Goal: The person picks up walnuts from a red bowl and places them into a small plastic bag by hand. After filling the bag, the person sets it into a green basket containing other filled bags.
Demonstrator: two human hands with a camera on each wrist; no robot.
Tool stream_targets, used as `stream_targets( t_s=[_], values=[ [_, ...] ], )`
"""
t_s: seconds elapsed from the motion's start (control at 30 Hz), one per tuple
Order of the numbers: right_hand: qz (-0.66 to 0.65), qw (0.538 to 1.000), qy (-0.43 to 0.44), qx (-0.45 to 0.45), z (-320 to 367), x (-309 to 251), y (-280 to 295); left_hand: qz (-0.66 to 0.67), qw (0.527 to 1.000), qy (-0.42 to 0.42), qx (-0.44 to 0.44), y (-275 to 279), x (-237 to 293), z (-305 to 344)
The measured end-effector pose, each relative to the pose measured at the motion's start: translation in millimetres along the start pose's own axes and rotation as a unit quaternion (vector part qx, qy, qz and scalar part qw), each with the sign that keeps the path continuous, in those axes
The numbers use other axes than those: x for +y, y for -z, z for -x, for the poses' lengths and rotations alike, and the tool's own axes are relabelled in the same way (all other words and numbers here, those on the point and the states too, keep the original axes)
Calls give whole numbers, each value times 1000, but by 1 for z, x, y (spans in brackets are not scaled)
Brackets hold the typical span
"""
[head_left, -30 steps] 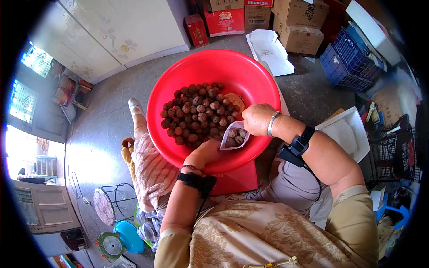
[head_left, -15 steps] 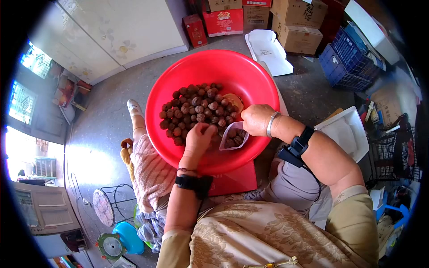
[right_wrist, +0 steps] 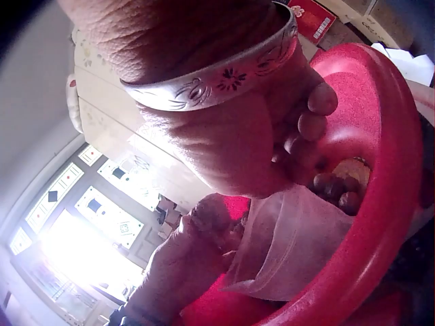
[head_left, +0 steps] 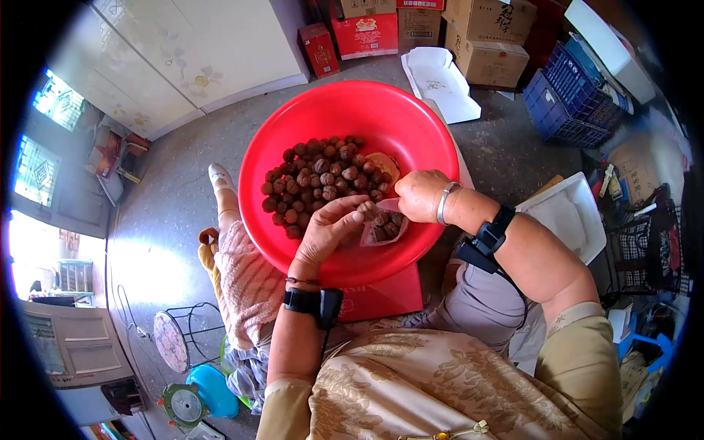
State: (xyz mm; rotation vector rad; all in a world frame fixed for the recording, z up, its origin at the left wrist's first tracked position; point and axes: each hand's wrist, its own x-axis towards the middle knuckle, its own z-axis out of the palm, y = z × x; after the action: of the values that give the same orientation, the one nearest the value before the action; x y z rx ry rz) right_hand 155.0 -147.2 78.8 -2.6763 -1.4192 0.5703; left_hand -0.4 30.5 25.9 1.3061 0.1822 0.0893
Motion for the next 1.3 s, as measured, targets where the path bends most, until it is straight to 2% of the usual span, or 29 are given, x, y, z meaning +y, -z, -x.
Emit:
stream_targets(
  t_s=[0.07, 0.1, 0.17, 0.2, 0.27, 0.33, 0.4, 0.43, 0.5, 0.57, 0.63, 0.67, 0.7, 0.77, 0.97, 1.07, 1.17, 1.3],
  values=[
    [-5, 1000, 4, 3, 1, -1, 2, 19, 998, 54, -3, 1, 7, 4],
    [-5, 1000, 4, 3, 1, -1, 3, 20, 998, 55, -3, 4, 4, 2],
    [10, 1000, -3, -28, 1, -2, 5, -77, 994, -30, 74, 7, -1, -3],
    [10, 1000, -3, -28, 0, -1, 3, -70, 991, 12, 111, 9, -2, -3],
    [2, 1000, 13, 14, 0, 1, -1, -95, 986, 20, 137, 12, -6, -5],
    [0, 1000, 2, -5, 0, 0, 3, -119, 979, 29, 163, 21, -18, -8],
    [-2, 1000, -9, -24, 0, -1, 5, -252, 952, 37, 170, 37, -39, -13],
    [-1, 1000, -11, -23, 0, -1, 4, -252, 952, 37, 170, 40, -43, -14],
    [1, 1000, -13, -22, 0, -2, 4, -413, 900, 64, 125, 45, -52, -14],
    [1, 1000, -19, -24, 1, -3, 6, -435, 891, 66, 111, 48, -65, -14],
    [1, 1000, -16, -22, 0, -1, 3, -556, 826, 63, 63, 50, -78, -12],
    [1, 1000, -14, -20, 0, 0, 2, -583, 808, 81, -9, 57, -85, -15],
    [1, 1000, -14, -20, 0, -1, 3, -583, 808, 81, -9, 60, -95, -15],
    [6, 1000, -10, -22, 1, -2, 5, -607, 782, 115, -84, 63, -109, -12],
    [9, 999, -8, -31, 1, -2, 6, -643, 747, 136, -100, 49, -88, -5],
    [13, 999, -8, -32, 1, -3, 6, -636, 758, 111, -95, 49, -91, -4],
    [18, 999, -7, -32, 1, -2, 5, -616, 766, 147, -114, 44, -81, -6],
    [15, 999, -4, -31, 1, -2, 5, -617, 768, 134, -107, 43, -81, -4]
  ],
)
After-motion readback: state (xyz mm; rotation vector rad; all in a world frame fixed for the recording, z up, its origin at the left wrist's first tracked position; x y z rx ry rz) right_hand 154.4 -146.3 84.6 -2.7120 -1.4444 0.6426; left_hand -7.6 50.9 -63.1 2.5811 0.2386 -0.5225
